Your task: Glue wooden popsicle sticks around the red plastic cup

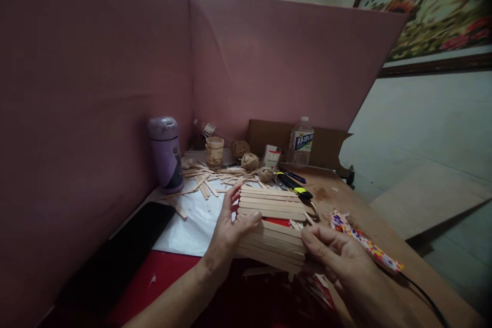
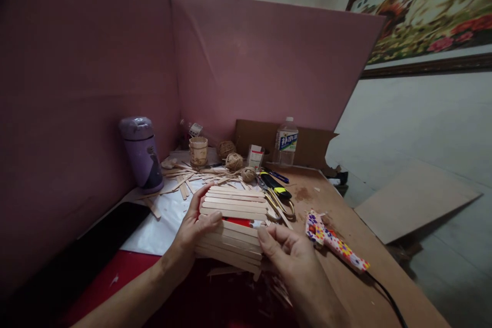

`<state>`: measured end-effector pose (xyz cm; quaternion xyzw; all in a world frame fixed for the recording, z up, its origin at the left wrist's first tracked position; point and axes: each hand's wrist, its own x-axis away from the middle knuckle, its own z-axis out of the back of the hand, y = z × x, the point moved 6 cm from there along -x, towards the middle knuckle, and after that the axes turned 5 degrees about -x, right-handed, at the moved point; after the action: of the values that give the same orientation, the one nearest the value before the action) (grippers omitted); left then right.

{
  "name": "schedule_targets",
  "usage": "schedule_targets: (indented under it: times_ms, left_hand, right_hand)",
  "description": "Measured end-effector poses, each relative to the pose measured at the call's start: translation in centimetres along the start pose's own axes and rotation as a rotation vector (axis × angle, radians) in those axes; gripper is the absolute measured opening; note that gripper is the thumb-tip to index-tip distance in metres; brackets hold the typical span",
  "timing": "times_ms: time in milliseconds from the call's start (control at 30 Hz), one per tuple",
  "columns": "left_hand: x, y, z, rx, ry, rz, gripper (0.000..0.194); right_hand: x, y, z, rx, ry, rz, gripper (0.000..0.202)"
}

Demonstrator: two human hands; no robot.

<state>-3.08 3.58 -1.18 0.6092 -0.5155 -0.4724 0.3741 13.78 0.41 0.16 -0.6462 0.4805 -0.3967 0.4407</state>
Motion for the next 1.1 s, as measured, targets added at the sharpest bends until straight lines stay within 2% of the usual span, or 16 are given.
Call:
schedule_targets:
  times_ms: [267,400,500,633,1100]
  left_hand:
    - [-0.1,-0.7,0.5,-0.010,0.045,-0.007,0.074]
    - [0.0,-0.7,0.1,-0.011,-0.010,-0.029,0.071]
    - [0.0,-0.6,0.0,-0.016,-0.023,-0.054,0.068]
    - [-0.2,-0.9,0.4,-0.067,0.024,-0.052,0.071]
    - [-0.3,-0.6,0.4,-0.099,0.024,-0.086,0.069]
  right_hand:
    - [0.3,0.0,0.5,-0.023,0.036,0.031,0.032]
    - [0.2,0.7,0.9,-0.071,0.091,0.017,0.029]
    - [0.1,1.1,1.1,-0.095,0.138,-0.009,0.030]
    - [-0.1,1.1,1.0,-0.082,0.149,-0.024,0.034]
    - [-0.2,0.6,0.9,0.017,0.184,0.026,0.038]
